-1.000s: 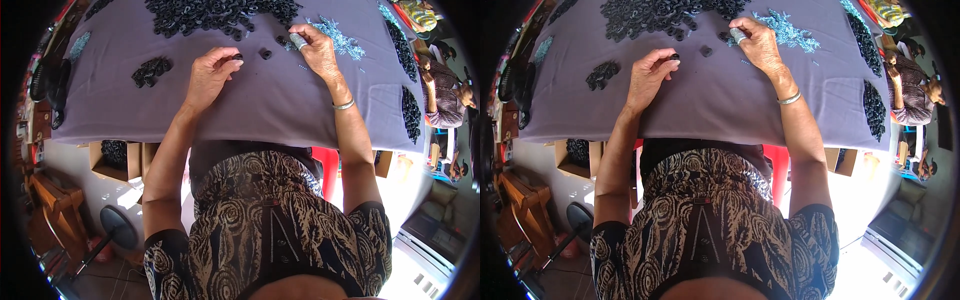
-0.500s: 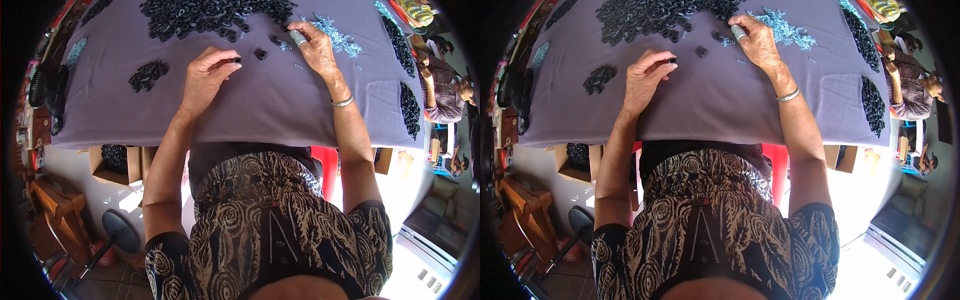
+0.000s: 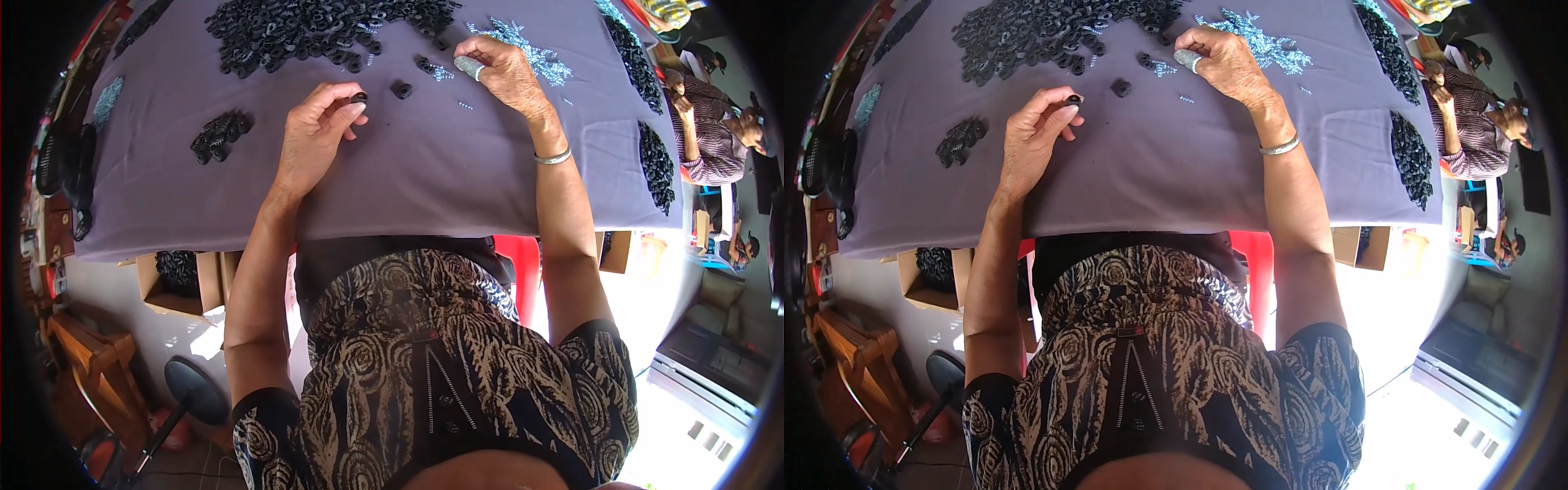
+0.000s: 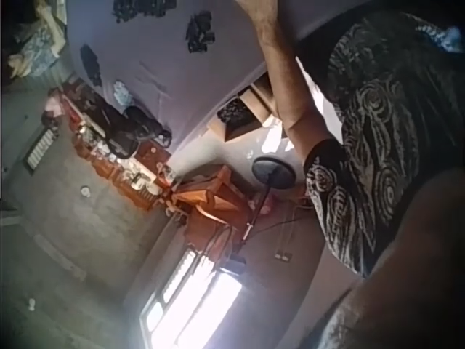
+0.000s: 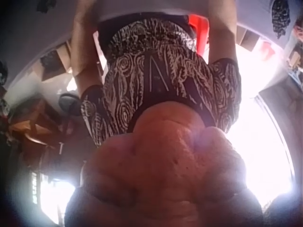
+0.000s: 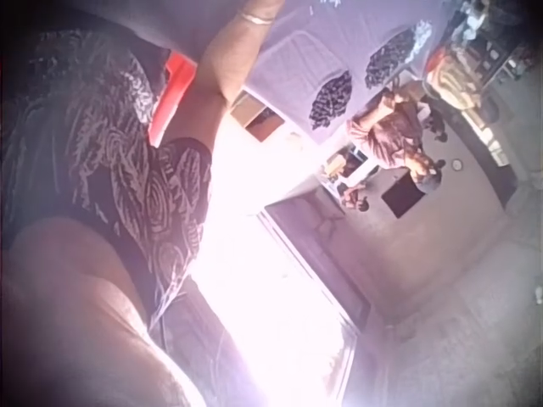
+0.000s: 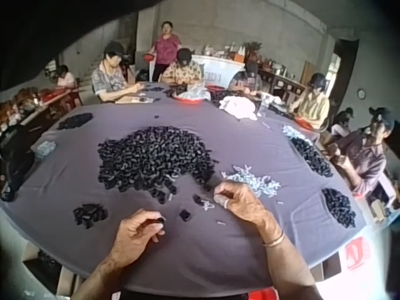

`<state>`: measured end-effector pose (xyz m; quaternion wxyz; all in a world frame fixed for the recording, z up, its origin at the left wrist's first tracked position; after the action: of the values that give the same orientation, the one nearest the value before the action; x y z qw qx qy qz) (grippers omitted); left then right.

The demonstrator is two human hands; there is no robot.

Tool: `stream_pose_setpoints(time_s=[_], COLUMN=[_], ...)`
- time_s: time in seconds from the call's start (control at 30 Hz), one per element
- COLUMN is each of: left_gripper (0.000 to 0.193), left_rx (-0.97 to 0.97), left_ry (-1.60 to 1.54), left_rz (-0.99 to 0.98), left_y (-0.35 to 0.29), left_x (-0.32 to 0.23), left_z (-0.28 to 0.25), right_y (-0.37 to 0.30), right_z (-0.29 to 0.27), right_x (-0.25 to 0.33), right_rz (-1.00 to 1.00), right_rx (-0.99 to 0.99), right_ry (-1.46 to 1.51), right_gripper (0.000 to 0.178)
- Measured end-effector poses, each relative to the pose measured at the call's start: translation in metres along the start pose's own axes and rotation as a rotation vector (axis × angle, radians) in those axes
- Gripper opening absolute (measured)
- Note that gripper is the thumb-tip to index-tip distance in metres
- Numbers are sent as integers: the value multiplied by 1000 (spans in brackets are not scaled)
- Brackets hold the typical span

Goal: Assembling small black plastic parts by attaching white components on a workshop table.

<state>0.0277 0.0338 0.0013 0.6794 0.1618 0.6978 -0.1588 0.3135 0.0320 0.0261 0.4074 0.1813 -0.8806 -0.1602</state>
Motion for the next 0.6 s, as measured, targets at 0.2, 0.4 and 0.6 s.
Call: stream_pose_setpoints(time_s=[0.2, 0.4, 0.6], left_gripper=[20, 19, 16], left_rx=[6, -20, -13], left_ry=[29, 75, 72], left_rz=[-86, -91, -53], left_y=[0, 0, -4], left_x=[-2, 1, -1], left_z=[-1, 0, 4], right_y=[3, 6, 7], right_z=[-3, 5, 14], right_x=[8, 12, 33], right_rz=[19, -122, -90], right_rx=[157, 111, 121], right_ry=[-31, -158, -337], right_gripper=[31, 26, 9])
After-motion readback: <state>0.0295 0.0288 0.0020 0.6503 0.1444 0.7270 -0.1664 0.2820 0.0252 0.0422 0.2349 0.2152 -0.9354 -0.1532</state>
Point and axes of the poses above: each hand's wrist, its own y-axis towards the middle knuckle, its own z-axis out of the palm, x = y × z, the point moved 2 cm from there along y, towards the middle knuckle, and after that the axes turned 12 degrees about -z, right-handed, at the moved point
